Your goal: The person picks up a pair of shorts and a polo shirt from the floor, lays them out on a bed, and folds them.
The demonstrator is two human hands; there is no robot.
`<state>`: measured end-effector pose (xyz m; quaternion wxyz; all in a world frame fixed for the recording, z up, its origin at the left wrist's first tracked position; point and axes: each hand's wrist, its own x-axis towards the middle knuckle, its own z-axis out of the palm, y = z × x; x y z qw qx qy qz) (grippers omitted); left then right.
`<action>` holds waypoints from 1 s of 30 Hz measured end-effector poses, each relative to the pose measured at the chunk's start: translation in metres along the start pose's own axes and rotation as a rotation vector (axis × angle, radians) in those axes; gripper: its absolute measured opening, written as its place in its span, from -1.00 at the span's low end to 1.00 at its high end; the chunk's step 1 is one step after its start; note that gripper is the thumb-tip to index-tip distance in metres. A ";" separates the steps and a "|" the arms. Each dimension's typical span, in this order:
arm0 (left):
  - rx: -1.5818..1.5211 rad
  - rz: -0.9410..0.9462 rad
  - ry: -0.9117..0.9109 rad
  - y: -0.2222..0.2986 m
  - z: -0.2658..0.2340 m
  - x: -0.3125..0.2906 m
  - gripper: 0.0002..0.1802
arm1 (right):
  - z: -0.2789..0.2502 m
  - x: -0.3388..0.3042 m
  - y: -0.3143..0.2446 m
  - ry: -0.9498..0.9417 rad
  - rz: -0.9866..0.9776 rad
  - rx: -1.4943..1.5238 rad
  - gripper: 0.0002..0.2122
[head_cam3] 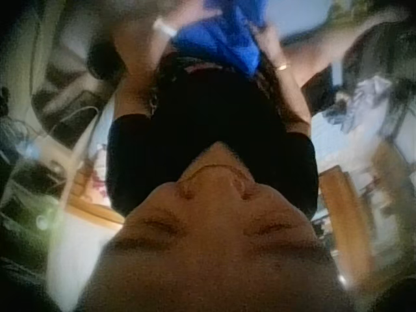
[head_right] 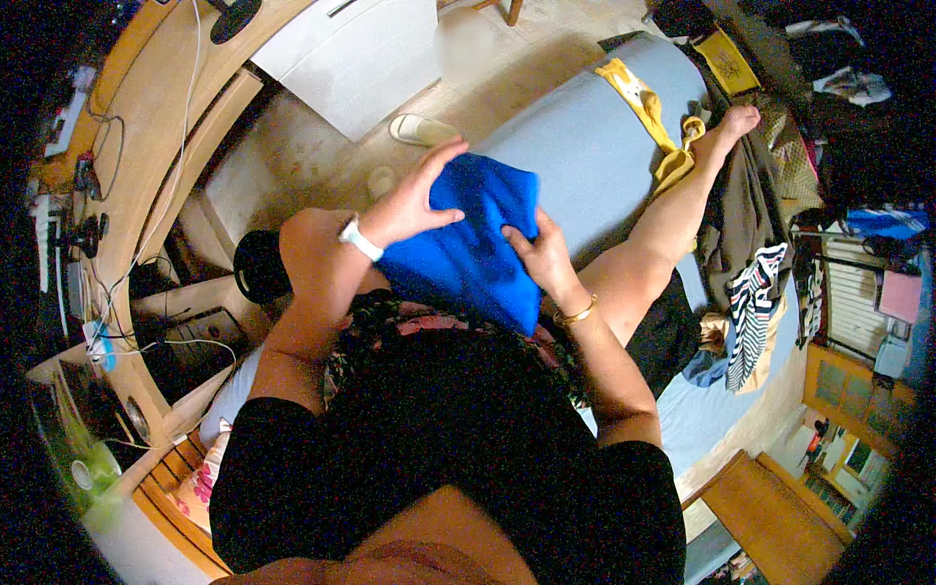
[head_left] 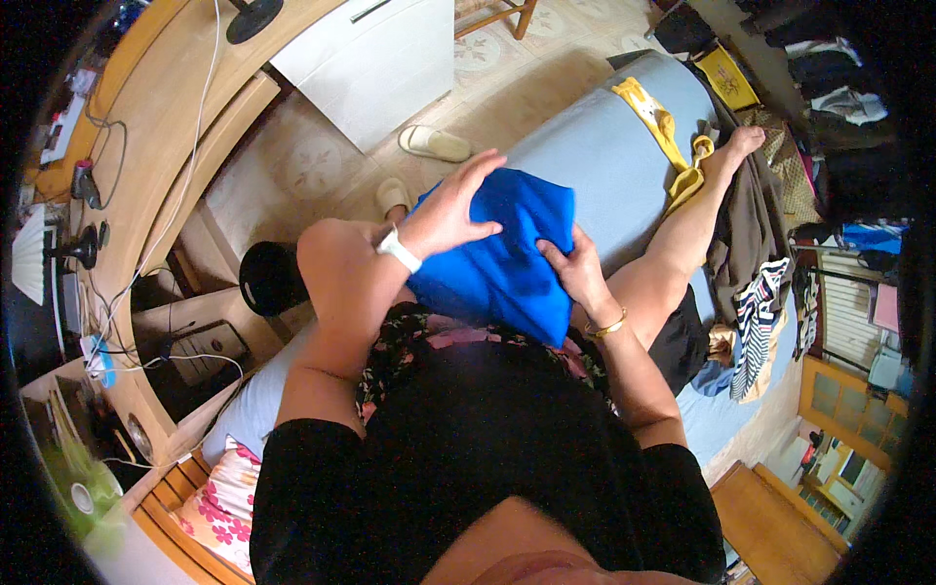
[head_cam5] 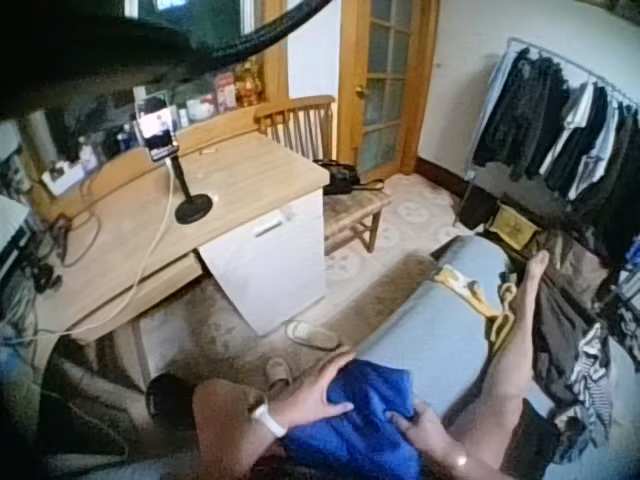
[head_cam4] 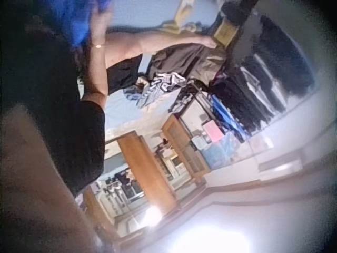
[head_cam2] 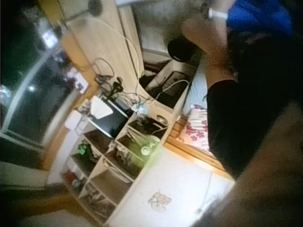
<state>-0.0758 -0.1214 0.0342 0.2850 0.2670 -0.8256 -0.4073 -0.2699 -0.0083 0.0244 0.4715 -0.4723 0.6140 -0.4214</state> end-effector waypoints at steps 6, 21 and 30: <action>-0.253 0.082 -0.398 0.055 -0.056 0.050 -0.23 | -0.013 0.012 -0.098 -0.490 -0.173 -0.088 -0.70; 0.054 -0.271 0.137 0.079 -0.096 0.042 -0.59 | -0.067 0.056 -0.102 -0.314 -0.185 -0.483 -0.81; 0.123 0.175 0.466 0.106 -0.111 0.030 -0.85 | -0.090 0.015 -0.186 0.062 -0.761 -0.741 -0.80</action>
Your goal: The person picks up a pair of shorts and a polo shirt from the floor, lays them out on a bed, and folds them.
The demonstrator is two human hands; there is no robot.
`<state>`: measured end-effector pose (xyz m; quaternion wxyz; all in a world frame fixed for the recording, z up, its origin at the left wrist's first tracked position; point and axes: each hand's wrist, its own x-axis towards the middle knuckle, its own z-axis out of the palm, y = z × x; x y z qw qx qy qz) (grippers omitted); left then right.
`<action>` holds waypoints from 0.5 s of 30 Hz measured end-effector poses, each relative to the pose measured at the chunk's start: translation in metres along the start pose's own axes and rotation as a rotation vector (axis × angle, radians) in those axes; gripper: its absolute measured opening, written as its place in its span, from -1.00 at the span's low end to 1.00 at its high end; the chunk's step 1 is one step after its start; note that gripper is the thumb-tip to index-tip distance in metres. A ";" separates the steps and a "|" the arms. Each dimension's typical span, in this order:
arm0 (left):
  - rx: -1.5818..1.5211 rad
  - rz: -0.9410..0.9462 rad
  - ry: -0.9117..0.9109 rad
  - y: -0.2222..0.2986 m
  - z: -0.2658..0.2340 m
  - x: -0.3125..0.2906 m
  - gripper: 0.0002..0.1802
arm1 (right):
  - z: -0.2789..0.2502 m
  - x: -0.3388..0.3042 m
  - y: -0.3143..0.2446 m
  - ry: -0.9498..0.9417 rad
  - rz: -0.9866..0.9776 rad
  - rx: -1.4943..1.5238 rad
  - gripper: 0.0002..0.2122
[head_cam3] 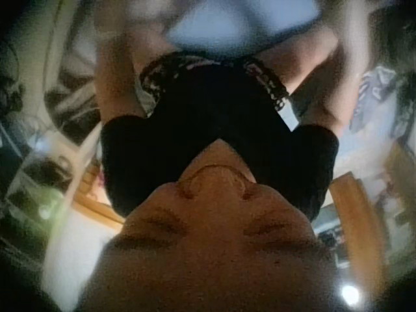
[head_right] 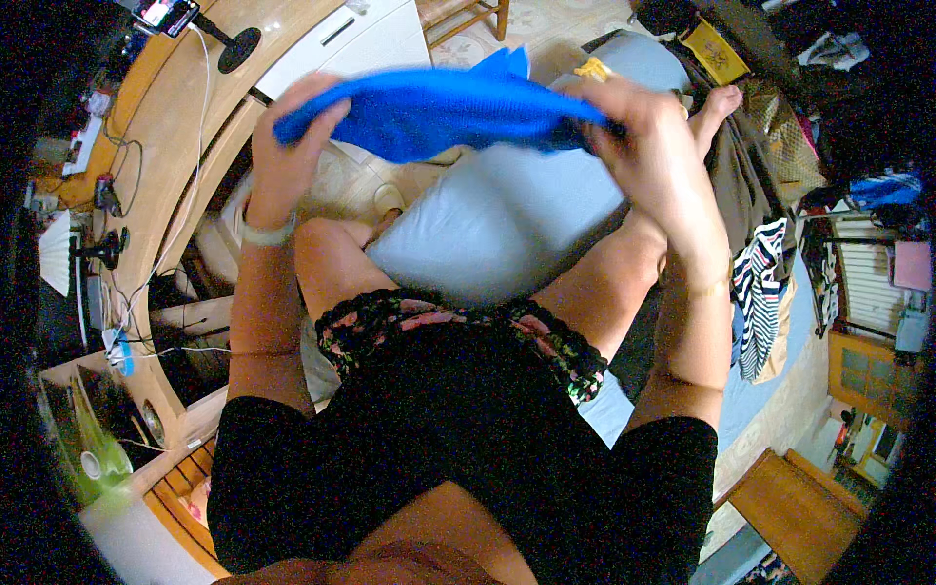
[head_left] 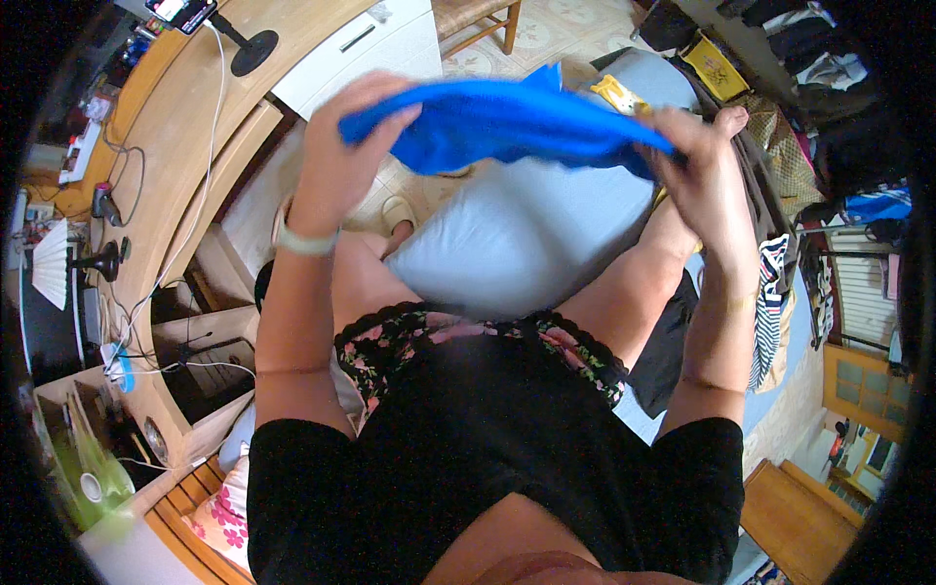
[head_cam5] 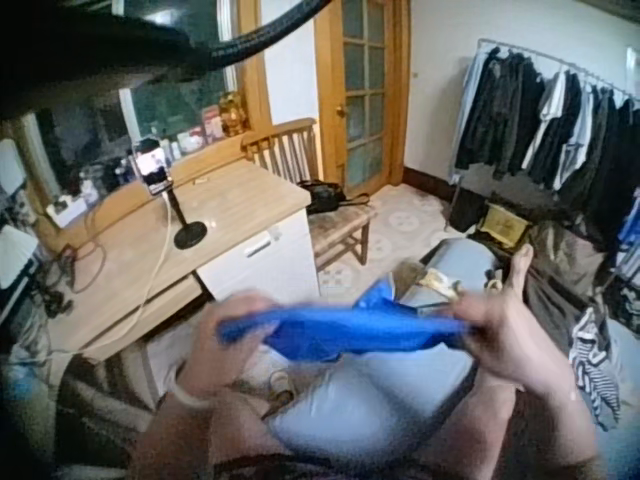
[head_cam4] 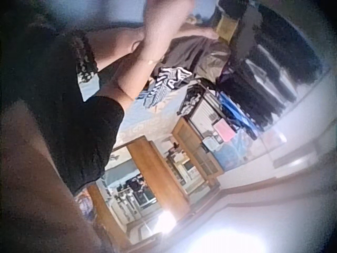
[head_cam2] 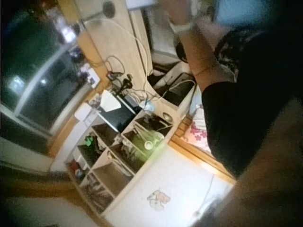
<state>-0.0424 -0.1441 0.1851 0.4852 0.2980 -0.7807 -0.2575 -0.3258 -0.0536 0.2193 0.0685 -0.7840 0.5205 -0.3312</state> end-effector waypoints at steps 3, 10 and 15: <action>0.001 0.118 -0.307 0.005 -0.009 -0.031 -0.69 | 0.006 -0.037 -0.030 -0.163 0.082 0.049 -0.71; 0.002 -0.209 -0.582 -0.051 0.027 -0.183 -0.72 | 0.106 -0.147 -0.010 -0.514 0.194 0.097 -0.73; 0.130 -0.281 -0.949 -0.063 0.043 -0.222 -0.77 | 0.132 -0.172 0.001 -0.969 0.397 0.147 -0.78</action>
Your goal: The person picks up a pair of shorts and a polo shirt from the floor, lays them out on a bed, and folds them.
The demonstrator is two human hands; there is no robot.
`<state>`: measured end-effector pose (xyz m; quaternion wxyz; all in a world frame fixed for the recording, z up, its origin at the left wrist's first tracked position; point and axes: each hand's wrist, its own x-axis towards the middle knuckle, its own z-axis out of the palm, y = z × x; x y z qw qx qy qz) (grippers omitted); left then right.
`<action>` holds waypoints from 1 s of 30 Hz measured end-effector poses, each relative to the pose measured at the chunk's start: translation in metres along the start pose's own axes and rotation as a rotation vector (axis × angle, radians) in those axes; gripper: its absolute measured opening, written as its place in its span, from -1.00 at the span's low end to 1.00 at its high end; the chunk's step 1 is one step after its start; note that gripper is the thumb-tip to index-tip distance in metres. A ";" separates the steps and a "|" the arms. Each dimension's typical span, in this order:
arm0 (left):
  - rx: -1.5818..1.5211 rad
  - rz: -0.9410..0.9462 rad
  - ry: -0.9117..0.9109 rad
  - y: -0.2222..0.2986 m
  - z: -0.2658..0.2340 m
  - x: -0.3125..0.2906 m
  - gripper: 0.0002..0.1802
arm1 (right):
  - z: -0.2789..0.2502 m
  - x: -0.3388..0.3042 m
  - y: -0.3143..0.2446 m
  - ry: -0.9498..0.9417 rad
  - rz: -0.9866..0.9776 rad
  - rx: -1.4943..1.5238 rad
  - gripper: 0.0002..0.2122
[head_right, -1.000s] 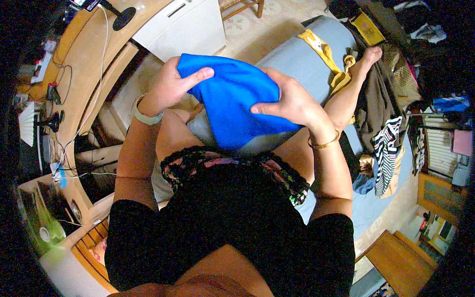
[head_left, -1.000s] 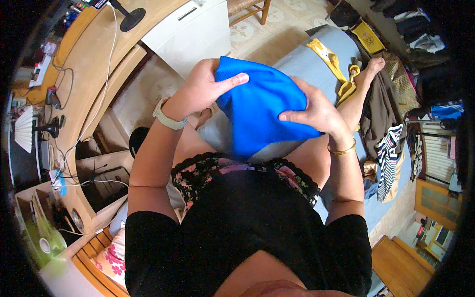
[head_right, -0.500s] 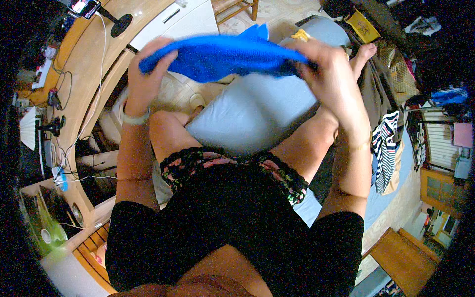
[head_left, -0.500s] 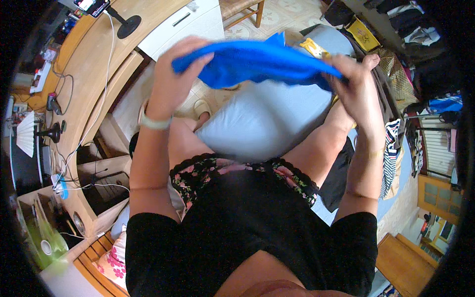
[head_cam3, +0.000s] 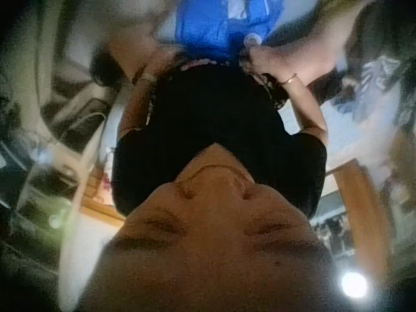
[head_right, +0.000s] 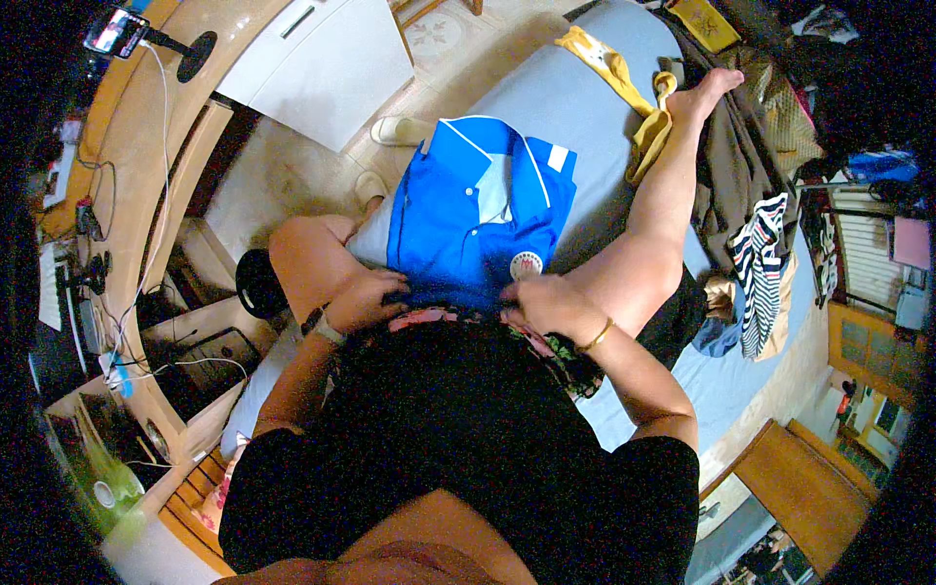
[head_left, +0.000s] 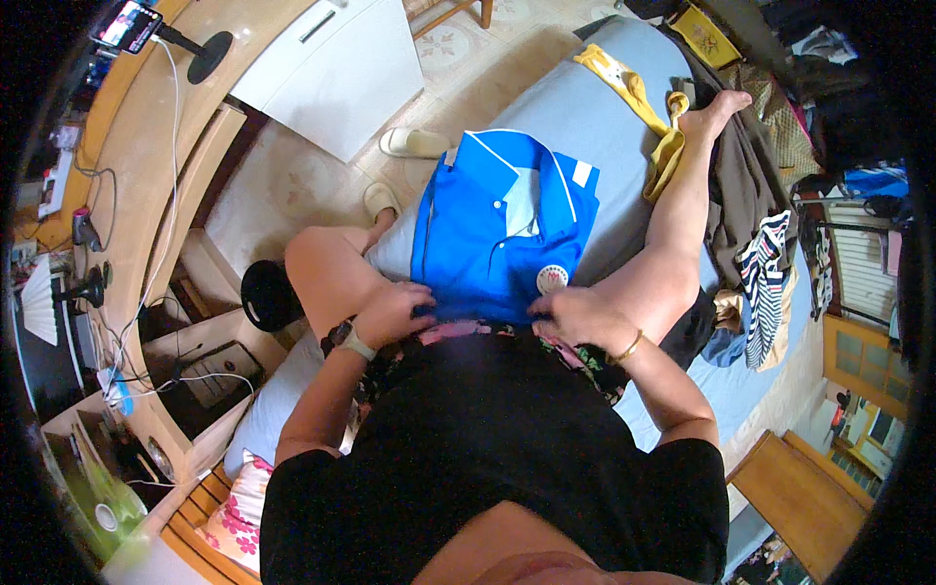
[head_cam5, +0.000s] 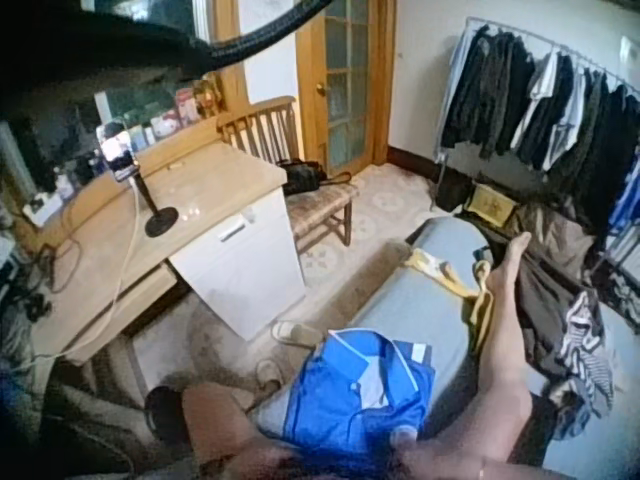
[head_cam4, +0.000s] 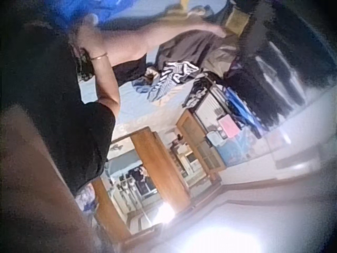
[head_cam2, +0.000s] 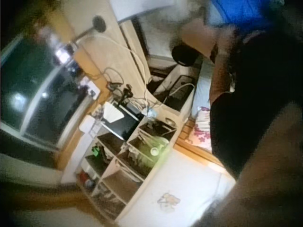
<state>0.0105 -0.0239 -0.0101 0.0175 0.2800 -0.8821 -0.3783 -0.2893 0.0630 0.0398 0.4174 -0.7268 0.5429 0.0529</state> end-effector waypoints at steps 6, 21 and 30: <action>-0.053 -0.227 0.425 0.011 -0.034 0.066 -0.70 | -0.057 0.046 0.022 0.710 0.270 0.063 -0.68; -0.003 -0.413 0.645 0.016 -0.012 0.176 -0.44 | -0.049 0.115 0.081 0.971 0.328 0.625 -0.81; -0.170 -0.490 0.604 -0.006 -0.044 0.184 -0.40 | -0.065 0.095 0.089 0.664 0.299 1.026 -0.85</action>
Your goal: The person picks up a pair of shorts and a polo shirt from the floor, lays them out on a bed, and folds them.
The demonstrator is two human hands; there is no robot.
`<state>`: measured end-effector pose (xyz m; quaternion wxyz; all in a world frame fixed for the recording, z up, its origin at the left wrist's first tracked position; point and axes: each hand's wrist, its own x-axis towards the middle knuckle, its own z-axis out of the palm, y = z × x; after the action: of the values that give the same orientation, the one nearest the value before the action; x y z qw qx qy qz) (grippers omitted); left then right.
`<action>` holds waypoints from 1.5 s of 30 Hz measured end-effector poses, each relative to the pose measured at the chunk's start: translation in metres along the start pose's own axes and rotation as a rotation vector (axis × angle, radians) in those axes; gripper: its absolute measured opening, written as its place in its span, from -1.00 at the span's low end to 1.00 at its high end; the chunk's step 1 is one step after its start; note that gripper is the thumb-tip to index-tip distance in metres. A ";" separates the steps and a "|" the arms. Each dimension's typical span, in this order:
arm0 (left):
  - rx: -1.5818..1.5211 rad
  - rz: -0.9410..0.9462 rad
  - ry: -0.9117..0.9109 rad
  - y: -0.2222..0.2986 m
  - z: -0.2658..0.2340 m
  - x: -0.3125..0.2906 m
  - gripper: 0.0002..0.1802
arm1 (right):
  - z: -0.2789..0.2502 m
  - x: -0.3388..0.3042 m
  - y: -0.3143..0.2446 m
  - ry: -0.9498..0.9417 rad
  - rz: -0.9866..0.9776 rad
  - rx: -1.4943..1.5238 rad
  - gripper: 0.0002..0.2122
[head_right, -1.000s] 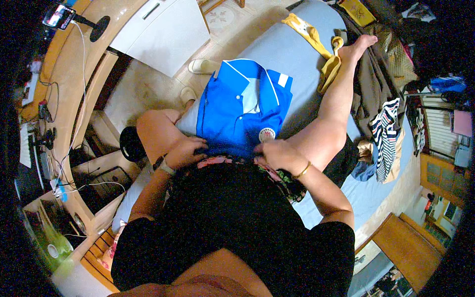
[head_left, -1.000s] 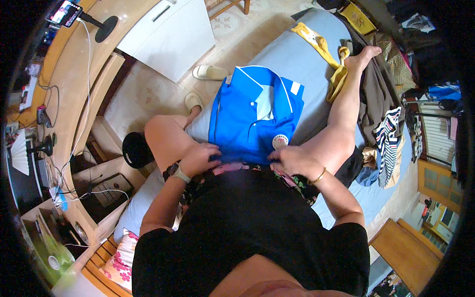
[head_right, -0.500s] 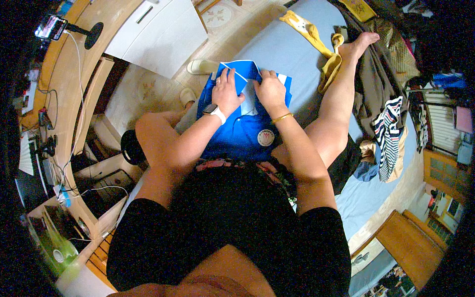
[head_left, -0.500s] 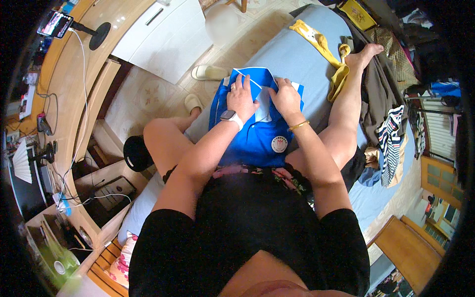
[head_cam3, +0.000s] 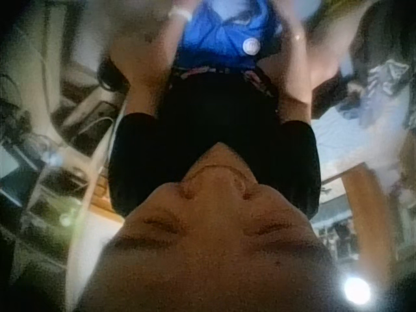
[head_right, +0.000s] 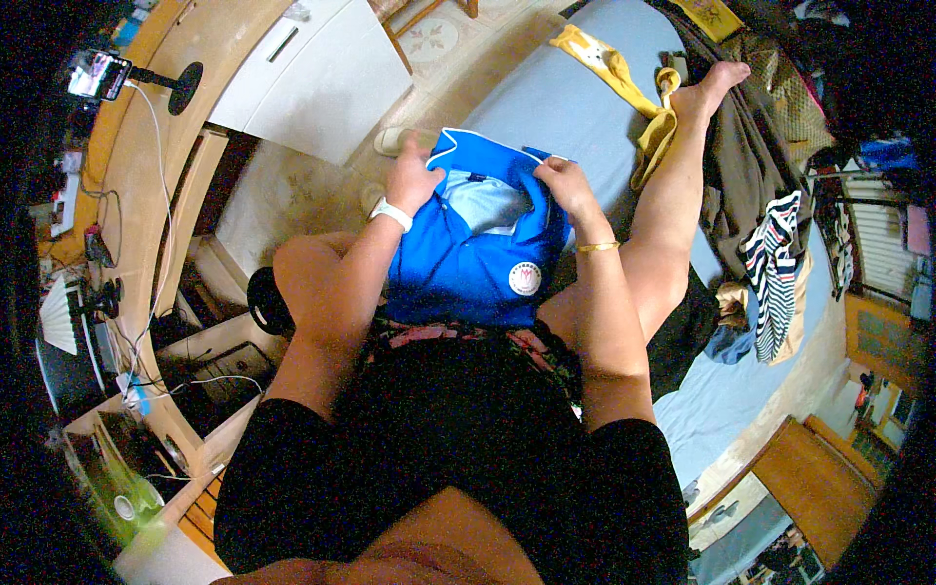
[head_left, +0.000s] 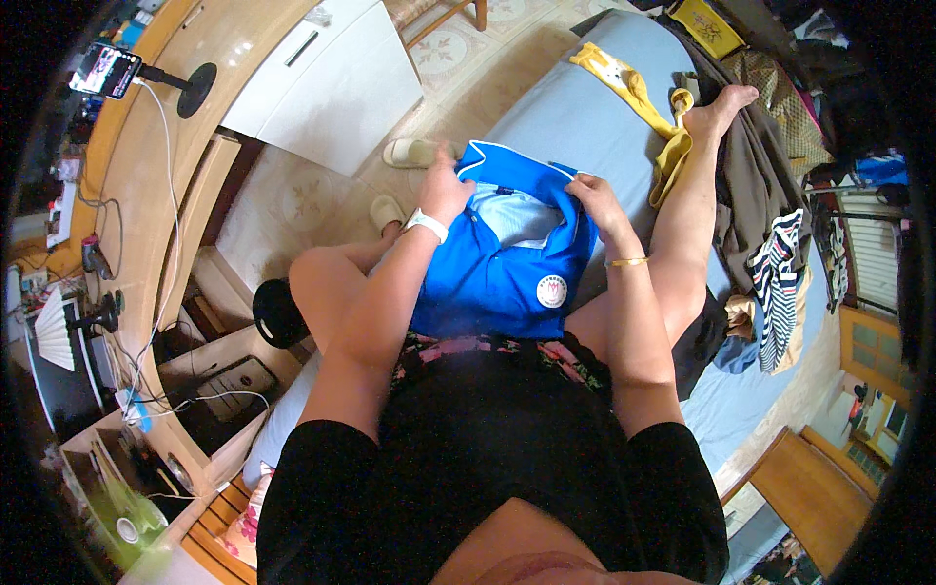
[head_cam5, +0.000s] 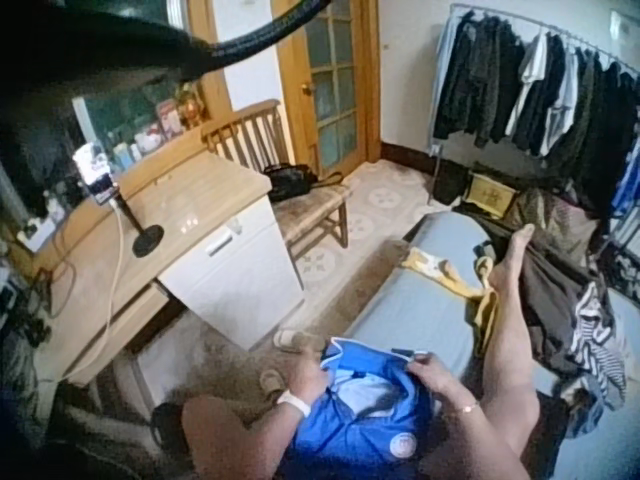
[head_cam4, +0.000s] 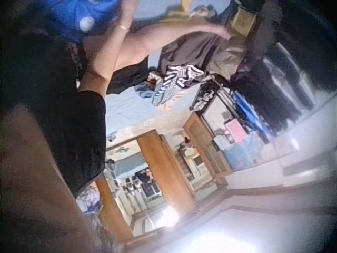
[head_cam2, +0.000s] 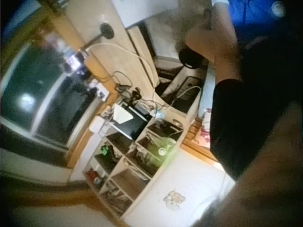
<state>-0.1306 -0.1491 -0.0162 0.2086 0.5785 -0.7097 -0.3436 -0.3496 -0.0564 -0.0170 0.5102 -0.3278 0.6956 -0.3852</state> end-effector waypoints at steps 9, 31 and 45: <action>-0.544 -0.071 -0.111 -0.035 0.001 -0.021 -0.72 | 0.026 0.005 0.000 0.159 -0.355 -0.294 -0.64; -1.345 -0.421 -0.496 -0.063 -0.043 -0.037 -0.53 | 0.009 0.017 0.005 -0.095 0.015 0.539 -0.87; -1.508 -0.450 -0.491 -0.075 -0.036 -0.032 -0.63 | 0.005 0.013 -0.003 -0.262 -0.166 0.513 -0.70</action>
<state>-0.0472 -0.1345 -0.0432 0.3062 0.3199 -0.1811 -0.8781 -0.3480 -0.0694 -0.0215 0.6287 -0.2907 0.4745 -0.5433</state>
